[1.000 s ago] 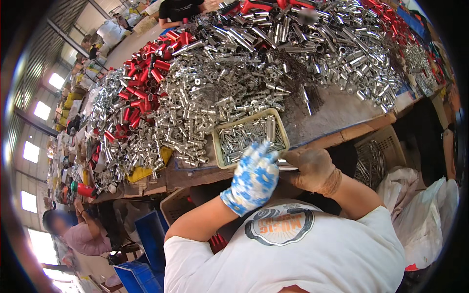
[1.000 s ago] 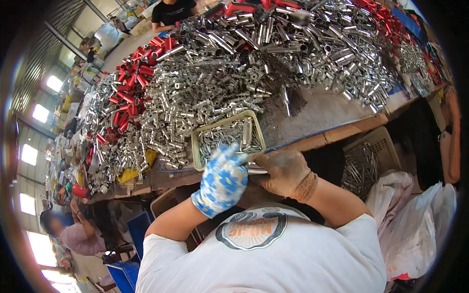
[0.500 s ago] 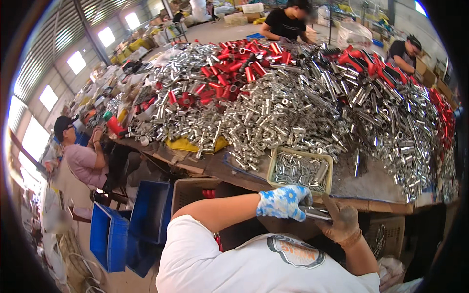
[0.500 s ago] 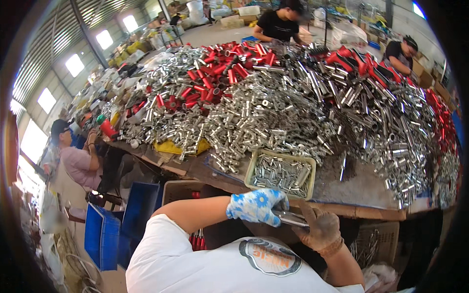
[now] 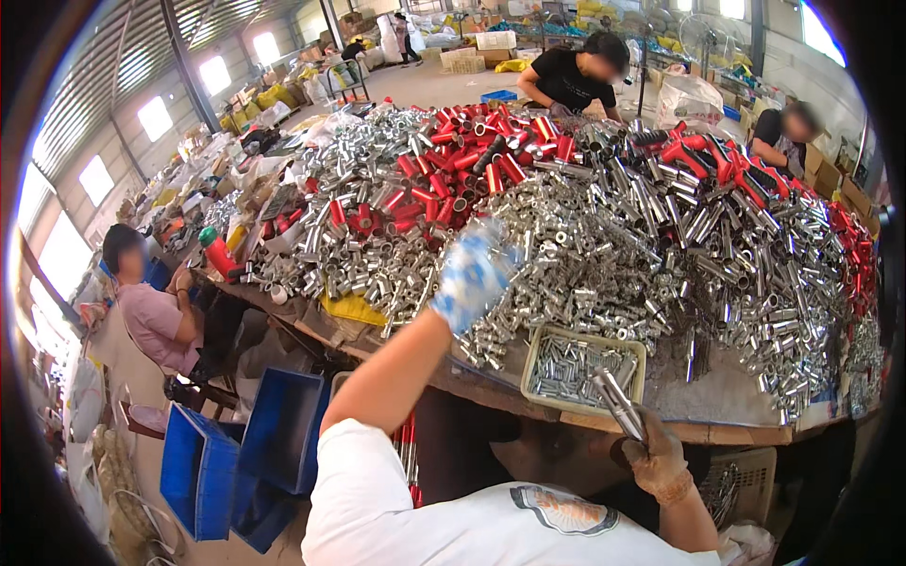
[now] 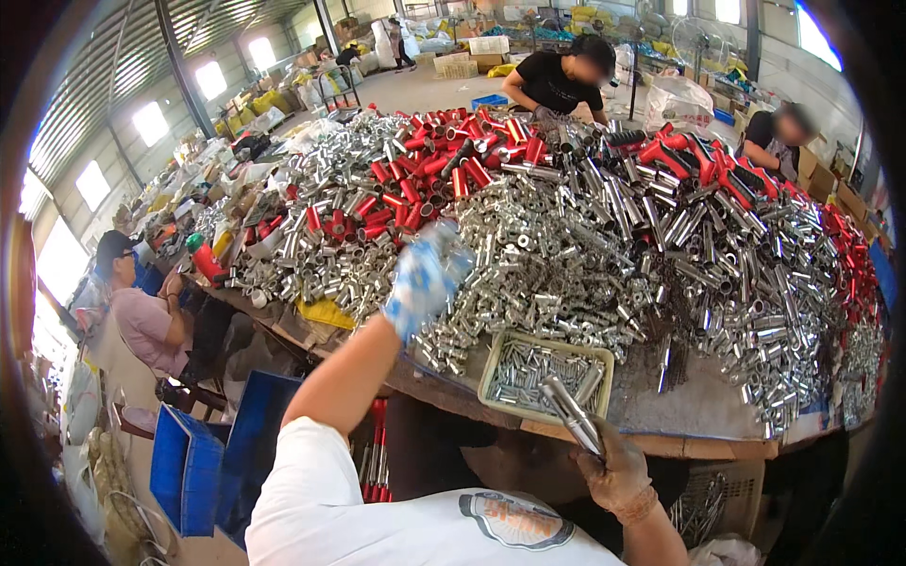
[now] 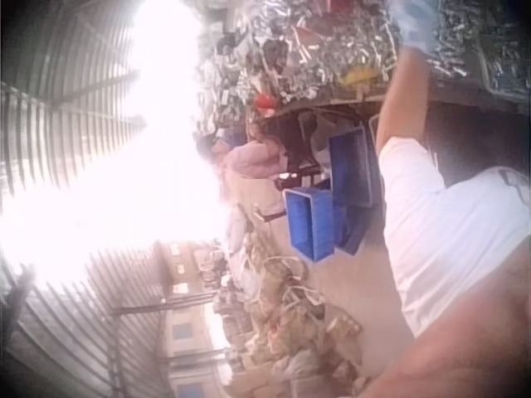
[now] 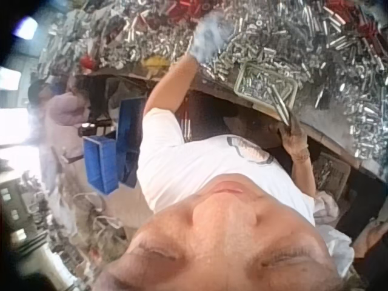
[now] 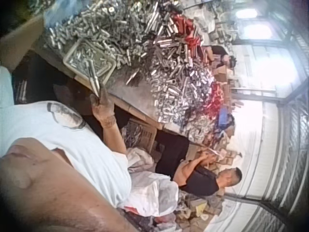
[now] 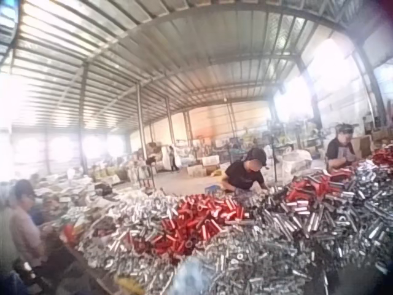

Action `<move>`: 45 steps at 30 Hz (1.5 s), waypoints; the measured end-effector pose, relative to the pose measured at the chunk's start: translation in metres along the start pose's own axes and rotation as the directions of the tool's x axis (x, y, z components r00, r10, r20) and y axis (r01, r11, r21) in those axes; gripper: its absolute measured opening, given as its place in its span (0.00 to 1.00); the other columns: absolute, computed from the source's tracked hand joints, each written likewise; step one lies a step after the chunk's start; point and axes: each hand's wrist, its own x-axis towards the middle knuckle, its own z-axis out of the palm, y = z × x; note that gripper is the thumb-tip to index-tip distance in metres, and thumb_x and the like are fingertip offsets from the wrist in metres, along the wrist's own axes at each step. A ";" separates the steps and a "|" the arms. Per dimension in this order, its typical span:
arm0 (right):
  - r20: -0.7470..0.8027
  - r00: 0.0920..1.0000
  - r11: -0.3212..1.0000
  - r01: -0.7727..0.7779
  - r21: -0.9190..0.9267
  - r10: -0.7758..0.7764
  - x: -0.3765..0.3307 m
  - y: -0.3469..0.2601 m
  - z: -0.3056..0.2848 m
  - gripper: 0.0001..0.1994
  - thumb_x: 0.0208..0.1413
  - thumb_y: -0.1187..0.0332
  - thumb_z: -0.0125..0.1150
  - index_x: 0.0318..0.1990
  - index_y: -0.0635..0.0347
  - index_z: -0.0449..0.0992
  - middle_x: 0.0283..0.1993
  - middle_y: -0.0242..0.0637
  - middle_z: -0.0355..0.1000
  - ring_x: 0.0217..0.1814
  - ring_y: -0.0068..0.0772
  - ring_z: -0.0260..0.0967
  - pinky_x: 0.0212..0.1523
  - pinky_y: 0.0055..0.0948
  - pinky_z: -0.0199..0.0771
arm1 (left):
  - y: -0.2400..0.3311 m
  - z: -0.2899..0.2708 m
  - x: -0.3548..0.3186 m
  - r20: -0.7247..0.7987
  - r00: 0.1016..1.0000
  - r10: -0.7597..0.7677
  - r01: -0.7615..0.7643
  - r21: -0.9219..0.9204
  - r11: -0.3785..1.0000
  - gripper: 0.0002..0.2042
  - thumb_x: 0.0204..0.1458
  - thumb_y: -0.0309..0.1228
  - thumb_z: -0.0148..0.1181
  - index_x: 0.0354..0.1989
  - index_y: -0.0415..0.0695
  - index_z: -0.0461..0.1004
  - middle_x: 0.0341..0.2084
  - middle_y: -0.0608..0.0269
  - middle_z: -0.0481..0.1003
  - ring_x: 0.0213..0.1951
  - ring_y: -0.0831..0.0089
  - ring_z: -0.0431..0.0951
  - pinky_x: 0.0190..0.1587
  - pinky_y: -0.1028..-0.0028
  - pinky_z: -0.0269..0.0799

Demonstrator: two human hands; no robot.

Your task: The person assembles metal tool handles by inserting metal pins and cylinders into metal tubes and attaching red grips by hand, then places the finished assemblies into a basket.

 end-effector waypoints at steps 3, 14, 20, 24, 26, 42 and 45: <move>-0.039 0.997 0.992 -0.060 0.109 0.065 -0.002 -0.009 -0.003 0.23 0.55 0.69 0.59 0.57 0.66 0.65 0.33 0.42 0.78 0.34 0.42 0.79 0.37 0.34 0.77 | -0.061 -0.009 0.067 -0.108 0.893 -0.437 0.442 0.389 0.808 0.38 0.50 0.48 0.62 0.66 0.40 0.56 0.46 0.42 0.74 0.49 0.52 0.75 0.53 0.59 0.70; -0.031 0.996 0.987 -0.079 0.142 0.084 0.002 0.019 0.024 0.27 0.53 0.60 0.62 0.55 0.71 0.67 0.28 0.34 0.70 0.28 0.27 0.69 0.31 0.25 0.69 | -0.108 -0.005 0.092 -0.154 0.792 -0.590 0.608 0.115 0.786 0.29 0.39 0.47 0.68 0.46 0.40 0.71 0.42 0.46 0.76 0.46 0.53 0.77 0.47 0.60 0.74; 0.049 0.961 0.778 -0.249 0.577 0.271 0.009 0.018 0.041 0.32 0.52 0.45 0.63 0.47 0.70 0.69 0.18 0.27 0.63 0.15 0.15 0.57 0.14 0.18 0.52 | -0.007 -0.018 -0.018 0.160 0.951 -0.263 0.240 -0.921 0.308 0.18 0.54 0.36 0.63 0.50 0.41 0.71 0.38 0.61 0.77 0.40 0.72 0.75 0.44 0.70 0.73; 0.152 0.979 0.762 -0.199 0.616 0.133 0.022 0.006 0.056 0.37 0.50 0.37 0.61 0.46 0.71 0.69 0.16 0.28 0.63 0.14 0.16 0.57 0.13 0.20 0.53 | 0.061 -0.012 -0.101 0.398 0.917 0.033 0.374 -0.885 0.278 0.22 0.55 0.41 0.63 0.52 0.41 0.69 0.41 0.63 0.75 0.45 0.73 0.73 0.51 0.72 0.68; 0.133 0.983 0.765 -0.185 0.617 0.131 0.016 0.011 0.058 0.35 0.51 0.40 0.61 0.47 0.71 0.69 0.16 0.28 0.64 0.14 0.16 0.58 0.13 0.20 0.53 | 0.077 -0.007 -0.113 0.462 0.874 0.149 0.431 -0.880 0.200 0.23 0.54 0.40 0.64 0.53 0.40 0.68 0.42 0.63 0.74 0.47 0.75 0.72 0.53 0.73 0.67; 0.293 0.956 0.280 -0.288 0.916 0.027 0.001 0.006 0.061 0.19 0.61 0.59 0.57 0.51 0.64 0.67 0.33 0.33 0.70 0.35 0.24 0.67 0.35 0.26 0.70 | 0.142 0.028 -0.144 0.710 0.667 0.225 0.690 -0.703 0.171 0.37 0.51 0.50 0.64 0.60 0.37 0.58 0.44 0.57 0.74 0.45 0.67 0.75 0.49 0.68 0.71; 0.338 0.940 0.675 -0.226 0.702 -0.036 0.013 0.001 0.043 0.20 0.61 0.53 0.56 0.48 0.64 0.71 0.31 0.38 0.73 0.36 0.31 0.71 0.36 0.32 0.72 | 0.134 0.034 -0.149 0.636 0.753 0.167 0.638 -0.768 0.045 0.32 0.52 0.47 0.63 0.58 0.37 0.62 0.39 0.57 0.75 0.44 0.61 0.76 0.51 0.60 0.71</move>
